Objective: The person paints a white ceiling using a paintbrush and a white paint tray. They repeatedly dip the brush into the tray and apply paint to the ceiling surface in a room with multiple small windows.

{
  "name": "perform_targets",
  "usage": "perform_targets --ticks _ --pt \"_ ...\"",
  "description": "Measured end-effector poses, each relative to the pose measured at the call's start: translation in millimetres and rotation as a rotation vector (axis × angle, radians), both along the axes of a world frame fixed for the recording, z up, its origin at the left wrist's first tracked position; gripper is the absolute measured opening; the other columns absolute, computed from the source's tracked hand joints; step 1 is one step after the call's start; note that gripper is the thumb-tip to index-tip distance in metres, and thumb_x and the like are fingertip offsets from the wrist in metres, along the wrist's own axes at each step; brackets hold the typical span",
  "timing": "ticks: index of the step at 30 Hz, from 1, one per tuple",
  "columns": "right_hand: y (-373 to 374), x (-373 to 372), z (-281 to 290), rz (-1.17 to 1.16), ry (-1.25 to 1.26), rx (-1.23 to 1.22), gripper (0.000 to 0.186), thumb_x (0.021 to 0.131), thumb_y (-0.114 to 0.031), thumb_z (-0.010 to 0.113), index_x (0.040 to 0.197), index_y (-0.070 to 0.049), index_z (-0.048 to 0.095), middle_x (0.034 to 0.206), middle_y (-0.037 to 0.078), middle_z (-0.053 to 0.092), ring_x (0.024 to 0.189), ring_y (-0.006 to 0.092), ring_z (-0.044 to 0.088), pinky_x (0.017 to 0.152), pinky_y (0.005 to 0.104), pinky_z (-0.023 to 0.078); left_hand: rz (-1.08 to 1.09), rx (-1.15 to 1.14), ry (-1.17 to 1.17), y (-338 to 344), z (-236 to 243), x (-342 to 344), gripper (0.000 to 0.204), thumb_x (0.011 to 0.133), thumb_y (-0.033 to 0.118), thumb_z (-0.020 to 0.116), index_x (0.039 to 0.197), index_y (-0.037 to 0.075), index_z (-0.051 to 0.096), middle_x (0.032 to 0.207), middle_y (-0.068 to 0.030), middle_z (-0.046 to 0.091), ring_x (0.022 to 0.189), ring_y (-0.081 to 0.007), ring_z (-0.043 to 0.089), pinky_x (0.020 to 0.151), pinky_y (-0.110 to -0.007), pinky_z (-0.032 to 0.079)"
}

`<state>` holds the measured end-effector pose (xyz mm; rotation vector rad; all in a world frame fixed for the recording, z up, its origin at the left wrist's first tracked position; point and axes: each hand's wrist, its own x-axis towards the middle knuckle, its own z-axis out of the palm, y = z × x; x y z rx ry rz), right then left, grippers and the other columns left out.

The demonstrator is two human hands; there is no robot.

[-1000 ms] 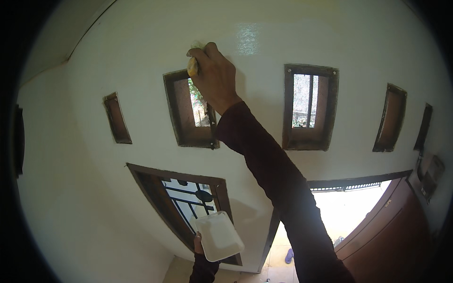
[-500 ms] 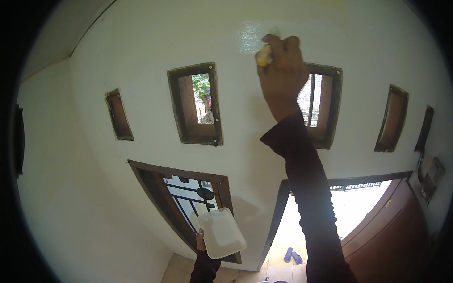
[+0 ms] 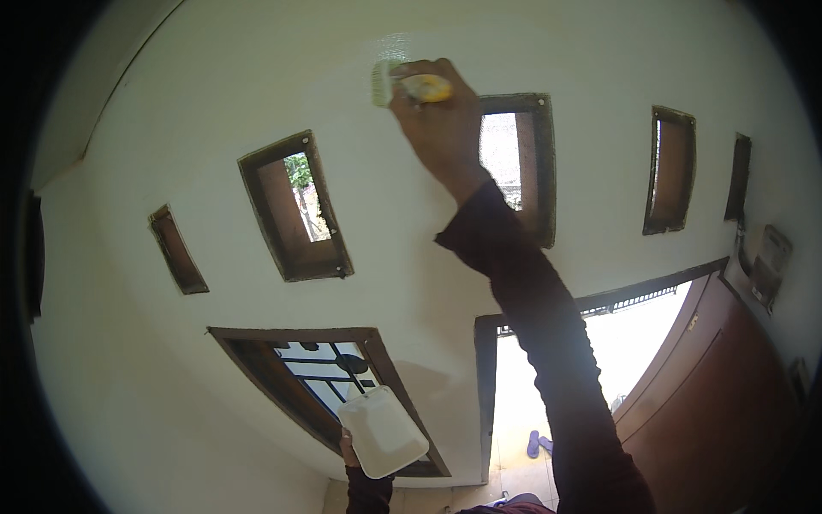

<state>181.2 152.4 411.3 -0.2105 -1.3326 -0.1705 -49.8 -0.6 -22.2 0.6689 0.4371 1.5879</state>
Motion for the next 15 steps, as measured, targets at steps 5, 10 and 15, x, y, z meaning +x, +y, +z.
perform_targets --ticks 5,10,15 --pt "-22 96 -5 -0.07 0.119 -0.06 0.017 0.085 -0.006 0.067 0.1 0.0 0.065 0.091 0.005 0.066 0.081 0.0106 0.062 0.072 0.0253 0.053 0.003 0.01 0.033 7 4 7 0.079 0.083 0.059 0.052 0.139 0.005 0.04 0.127 -0.0202 0.055 0.106 -0.038 0.062 0.085 -0.054 0.055" --pt "-39 167 -7 -0.247 0.179 -0.153 0.021 0.083 -0.012 0.067 0.1 0.0 0.067 0.087 0.006 0.067 0.079 0.0121 0.062 0.069 0.0239 0.05 -0.02 -0.009 0.124 15 10 13 0.076 0.086 0.059 0.048 0.139 0.005 0.041 0.126 -0.0199 0.057 0.105 -0.0383 0.063 0.087 -0.054 0.054" --pt "-50 198 -10 -0.568 0.195 -0.072 0.021 0.082 -0.012 0.066 0.099 -0.001 0.067 0.089 0.004 0.067 0.077 0.0113 0.061 0.073 0.0265 0.05 -0.017 -0.102 0.067 9 19 24 0.074 0.085 0.056 0.049 0.139 0.005 0.041 0.127 -0.0191 0.057 0.107 -0.0377 0.062 0.088 -0.053 0.054"
